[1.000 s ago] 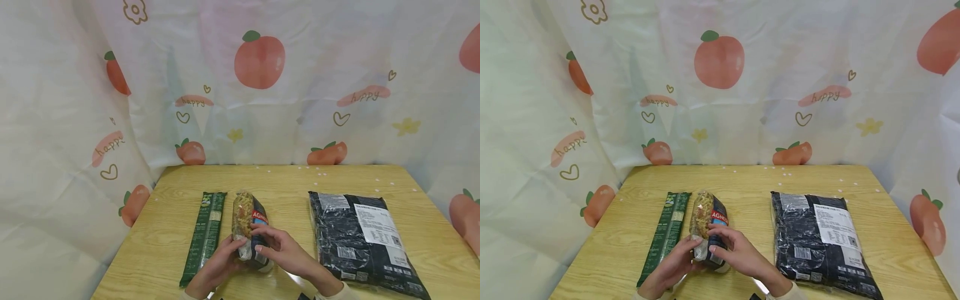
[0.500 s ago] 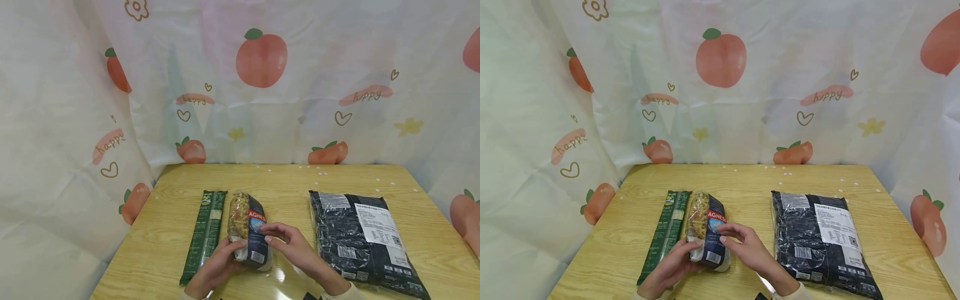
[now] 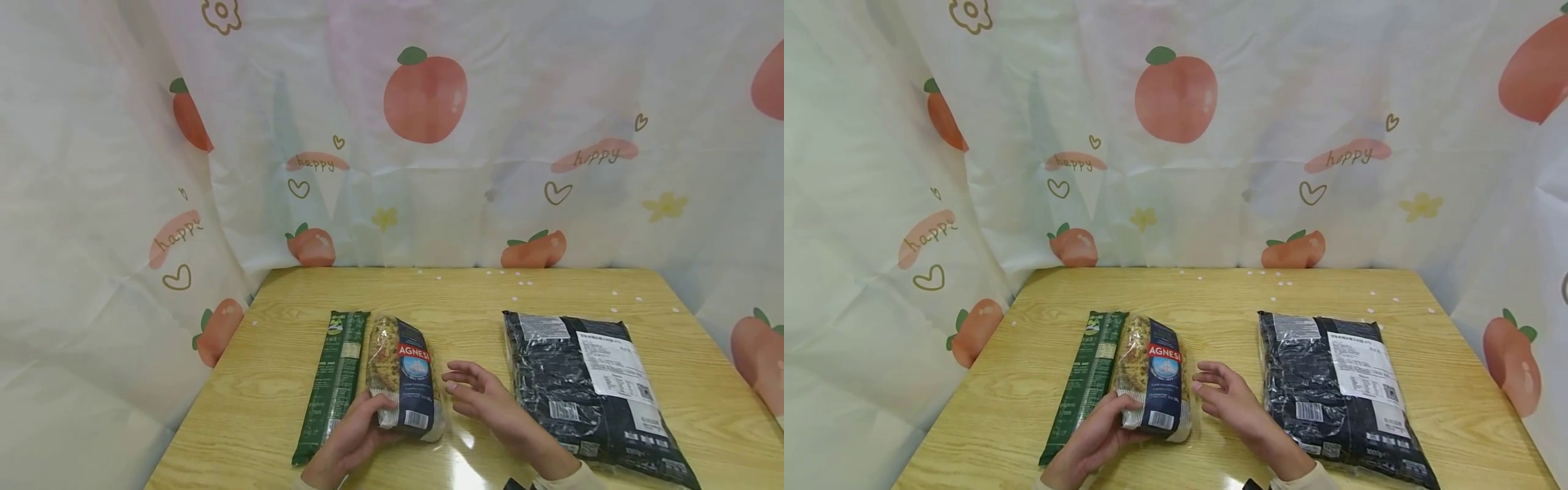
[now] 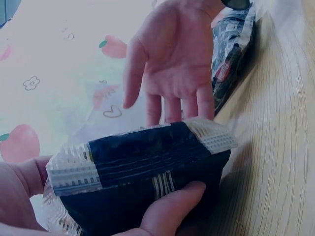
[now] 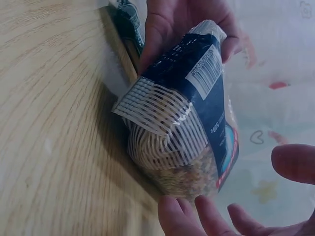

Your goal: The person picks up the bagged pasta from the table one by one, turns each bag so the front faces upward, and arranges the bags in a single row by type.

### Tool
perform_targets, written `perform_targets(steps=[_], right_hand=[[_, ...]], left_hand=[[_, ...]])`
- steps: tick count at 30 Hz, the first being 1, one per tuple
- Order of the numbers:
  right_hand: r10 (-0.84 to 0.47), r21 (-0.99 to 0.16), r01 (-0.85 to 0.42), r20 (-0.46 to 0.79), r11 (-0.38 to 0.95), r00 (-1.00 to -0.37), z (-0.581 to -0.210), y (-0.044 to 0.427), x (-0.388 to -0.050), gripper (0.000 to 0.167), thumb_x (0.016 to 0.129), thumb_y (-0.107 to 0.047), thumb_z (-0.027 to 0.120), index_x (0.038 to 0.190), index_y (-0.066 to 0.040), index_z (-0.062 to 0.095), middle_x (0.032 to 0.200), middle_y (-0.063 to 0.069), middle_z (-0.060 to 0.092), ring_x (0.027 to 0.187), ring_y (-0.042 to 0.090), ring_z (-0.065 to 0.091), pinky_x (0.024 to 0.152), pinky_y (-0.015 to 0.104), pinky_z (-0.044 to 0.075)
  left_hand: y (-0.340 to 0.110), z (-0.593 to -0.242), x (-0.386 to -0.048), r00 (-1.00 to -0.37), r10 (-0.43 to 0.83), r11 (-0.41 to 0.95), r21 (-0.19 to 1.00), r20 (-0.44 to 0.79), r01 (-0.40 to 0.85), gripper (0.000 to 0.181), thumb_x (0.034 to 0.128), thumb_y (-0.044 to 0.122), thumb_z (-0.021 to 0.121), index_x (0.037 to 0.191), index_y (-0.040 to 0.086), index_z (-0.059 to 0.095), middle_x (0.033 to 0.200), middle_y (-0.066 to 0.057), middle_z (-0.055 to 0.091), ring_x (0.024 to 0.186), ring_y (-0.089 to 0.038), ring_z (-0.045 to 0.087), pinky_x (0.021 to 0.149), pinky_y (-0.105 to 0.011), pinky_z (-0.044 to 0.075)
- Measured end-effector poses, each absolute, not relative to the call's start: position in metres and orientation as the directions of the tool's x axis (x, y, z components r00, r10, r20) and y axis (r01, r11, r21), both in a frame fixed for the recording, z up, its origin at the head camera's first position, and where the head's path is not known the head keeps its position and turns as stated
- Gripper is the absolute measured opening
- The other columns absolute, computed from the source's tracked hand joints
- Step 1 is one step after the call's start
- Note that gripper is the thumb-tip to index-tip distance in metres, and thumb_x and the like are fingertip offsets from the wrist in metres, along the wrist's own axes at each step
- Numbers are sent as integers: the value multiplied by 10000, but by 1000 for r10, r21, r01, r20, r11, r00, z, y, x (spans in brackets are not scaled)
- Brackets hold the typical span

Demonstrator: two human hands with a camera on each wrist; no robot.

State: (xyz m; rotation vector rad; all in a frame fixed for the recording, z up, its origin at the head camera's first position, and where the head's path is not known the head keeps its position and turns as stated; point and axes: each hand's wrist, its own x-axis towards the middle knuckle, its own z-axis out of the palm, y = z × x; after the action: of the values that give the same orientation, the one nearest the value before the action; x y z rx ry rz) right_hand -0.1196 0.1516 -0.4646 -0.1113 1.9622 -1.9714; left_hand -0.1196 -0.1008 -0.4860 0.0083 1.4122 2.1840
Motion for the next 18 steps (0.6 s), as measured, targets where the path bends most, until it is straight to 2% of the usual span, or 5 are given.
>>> perform_targets(steps=[8, 13, 16, 18], right_hand=[[-339, -954, 295, -264, -43, -903, -473, 155, -124, 696, 1053, -258, 562, 1560, 76, 223, 1586, 344, 338, 1393, 381, 498, 1130, 528, 492], [-409, -938, 333, -268, -96, -872, -480, 157, -127, 707, 1082, -284, 499, 1563, 102, 155, 1605, 378, 273, 1439, 429, 453, 1142, 544, 474], [-434, -930, 347, -265, -120, -861, -483, 157, -127, 713, 1089, -296, 487, 1565, 107, 141, 1595, 375, 291, 1442, 414, 462, 1135, 538, 484], [-437, -924, 357, -268, -135, -858, -484, 157, -127, 719, 1087, -309, 495, 1570, 93, 146, 1565, 340, 361, 1410, 380, 505, 1119, 526, 500]], left_hand=[[-94, -489, -116, -872, 408, -351, 835, -271, -423, 648, 923, 91, 530, 1544, 50, 352, 1362, -115, 626, 1204, -261, 655, 1089, -556, 511], [-90, -486, -115, -879, 390, -375, 824, -275, -425, 679, 915, 89, 507, 1564, 33, 317, 1392, -145, 604, 1211, -276, 652, 1101, -573, 498], [-89, -483, -114, -876, 401, -401, 808, -269, -432, 708, 921, 91, 488, 1590, 53, 259, 1429, -172, 571, 1239, -297, 636, 1103, -582, 493], [-89, -482, -114, -871, 412, -418, 795, -266, -440, 722, 928, 95, 477, 1603, 67, 223, 1448, -188, 549, 1256, -311, 624, 1107, -581, 490]])
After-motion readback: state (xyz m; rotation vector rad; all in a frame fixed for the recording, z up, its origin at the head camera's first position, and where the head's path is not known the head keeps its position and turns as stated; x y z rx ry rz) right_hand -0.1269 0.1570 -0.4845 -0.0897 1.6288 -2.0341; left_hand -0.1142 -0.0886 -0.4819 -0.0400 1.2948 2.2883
